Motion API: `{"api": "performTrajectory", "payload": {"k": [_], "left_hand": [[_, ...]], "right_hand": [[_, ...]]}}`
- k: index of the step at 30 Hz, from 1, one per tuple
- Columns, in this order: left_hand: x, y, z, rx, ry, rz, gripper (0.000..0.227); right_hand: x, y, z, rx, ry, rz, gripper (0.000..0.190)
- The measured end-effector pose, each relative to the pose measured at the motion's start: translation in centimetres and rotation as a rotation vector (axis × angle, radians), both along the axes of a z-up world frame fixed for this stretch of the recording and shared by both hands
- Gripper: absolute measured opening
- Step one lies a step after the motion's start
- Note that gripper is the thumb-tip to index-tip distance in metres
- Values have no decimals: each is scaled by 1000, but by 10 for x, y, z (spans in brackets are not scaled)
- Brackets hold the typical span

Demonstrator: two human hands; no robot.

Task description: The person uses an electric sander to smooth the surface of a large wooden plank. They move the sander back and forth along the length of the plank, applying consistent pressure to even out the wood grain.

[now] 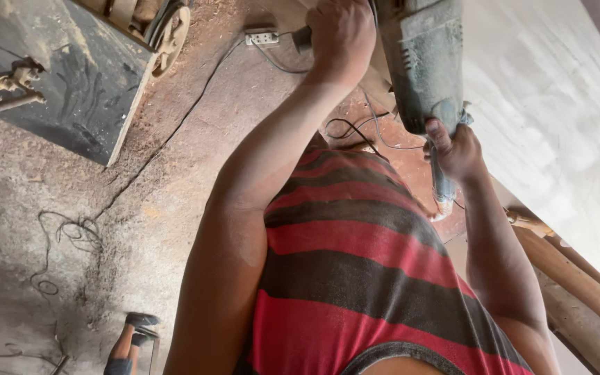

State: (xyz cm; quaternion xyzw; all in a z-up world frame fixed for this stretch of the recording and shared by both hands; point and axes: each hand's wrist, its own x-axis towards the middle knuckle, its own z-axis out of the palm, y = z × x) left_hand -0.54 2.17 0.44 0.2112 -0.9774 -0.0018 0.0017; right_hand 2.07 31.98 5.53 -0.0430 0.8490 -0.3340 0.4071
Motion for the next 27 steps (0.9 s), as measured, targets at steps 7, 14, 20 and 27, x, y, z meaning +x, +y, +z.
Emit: {"api": "performTrajectory", "payload": {"k": [7, 14, 20, 27], "left_hand": [[-3, 55, 7, -37, 42, -78, 15], [-5, 116, 10, -14, -51, -181, 16], [-8, 134, 10, 50, -114, -256, 14], [-17, 48, -7, -173, 196, -83, 16]], "right_hand": [[16, 55, -6, 17, 9, -75, 99], [53, 104, -19, 14, -32, -234, 96], [77, 111, -15, -120, -125, -388, 87], [28, 23, -7, -49, -115, -263, 76]]}}
